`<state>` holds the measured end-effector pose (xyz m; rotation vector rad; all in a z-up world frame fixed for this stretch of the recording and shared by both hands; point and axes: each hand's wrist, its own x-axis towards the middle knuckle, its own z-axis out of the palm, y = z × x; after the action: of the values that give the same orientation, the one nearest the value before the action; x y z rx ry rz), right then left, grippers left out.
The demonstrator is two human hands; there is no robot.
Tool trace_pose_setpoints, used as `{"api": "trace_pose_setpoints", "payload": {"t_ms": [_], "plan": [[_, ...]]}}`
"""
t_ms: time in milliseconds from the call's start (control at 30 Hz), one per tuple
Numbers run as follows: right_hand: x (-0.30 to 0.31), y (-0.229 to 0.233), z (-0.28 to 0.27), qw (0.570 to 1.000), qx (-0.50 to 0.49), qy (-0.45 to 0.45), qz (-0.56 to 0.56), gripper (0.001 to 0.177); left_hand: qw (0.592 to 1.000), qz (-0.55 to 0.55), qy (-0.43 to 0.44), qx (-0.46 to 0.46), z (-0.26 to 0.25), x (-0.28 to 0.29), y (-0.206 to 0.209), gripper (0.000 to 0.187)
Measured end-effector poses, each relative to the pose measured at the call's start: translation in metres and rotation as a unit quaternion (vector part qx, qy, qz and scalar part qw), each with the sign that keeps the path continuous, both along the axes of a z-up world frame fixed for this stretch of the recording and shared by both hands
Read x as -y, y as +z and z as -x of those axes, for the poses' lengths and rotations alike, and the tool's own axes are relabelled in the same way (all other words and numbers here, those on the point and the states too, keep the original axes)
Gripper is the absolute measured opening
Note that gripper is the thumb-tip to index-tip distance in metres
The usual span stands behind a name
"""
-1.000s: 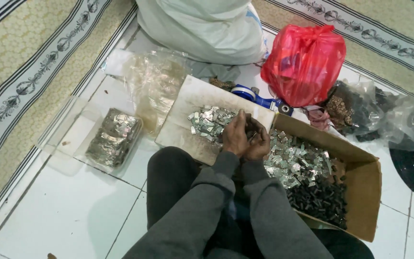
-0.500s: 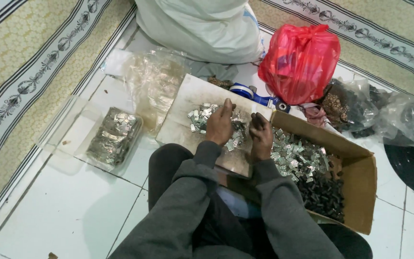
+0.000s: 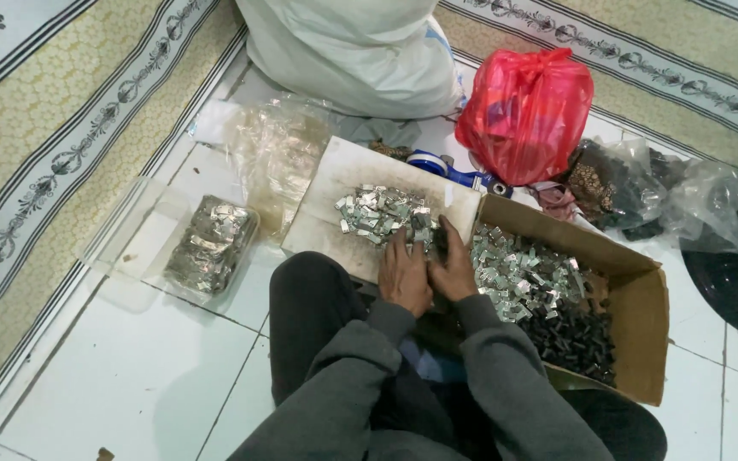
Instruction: Sorting small metal components from a bulk box into organized piles or containers.
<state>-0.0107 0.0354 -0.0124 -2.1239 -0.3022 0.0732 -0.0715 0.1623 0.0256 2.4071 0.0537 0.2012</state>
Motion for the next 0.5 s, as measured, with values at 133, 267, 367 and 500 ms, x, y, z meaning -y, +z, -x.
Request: {"api": "trace_pose_setpoints", "payload": {"t_ms": [133,267,367,500], "plan": [[0.006,-0.008,0.008,1.000,-0.004,0.026,-0.008,0.093,0.999,-0.048,-0.012,-0.015,0.009,0.010,-0.012,0.087],[0.004,-0.009,0.006,0.999,0.005,0.023,0.027,0.088,0.998,-0.054,0.012,-0.041,0.006,0.012,-0.024,0.084],[0.003,-0.018,0.005,0.998,0.006,0.003,0.062,0.081,0.996,-0.060,0.048,-0.035,0.007,0.020,-0.027,0.072],[0.000,-0.019,0.004,0.998,0.003,-0.016,0.068,0.078,0.995,-0.068,0.061,-0.026,0.010,0.026,-0.017,0.060]]}}
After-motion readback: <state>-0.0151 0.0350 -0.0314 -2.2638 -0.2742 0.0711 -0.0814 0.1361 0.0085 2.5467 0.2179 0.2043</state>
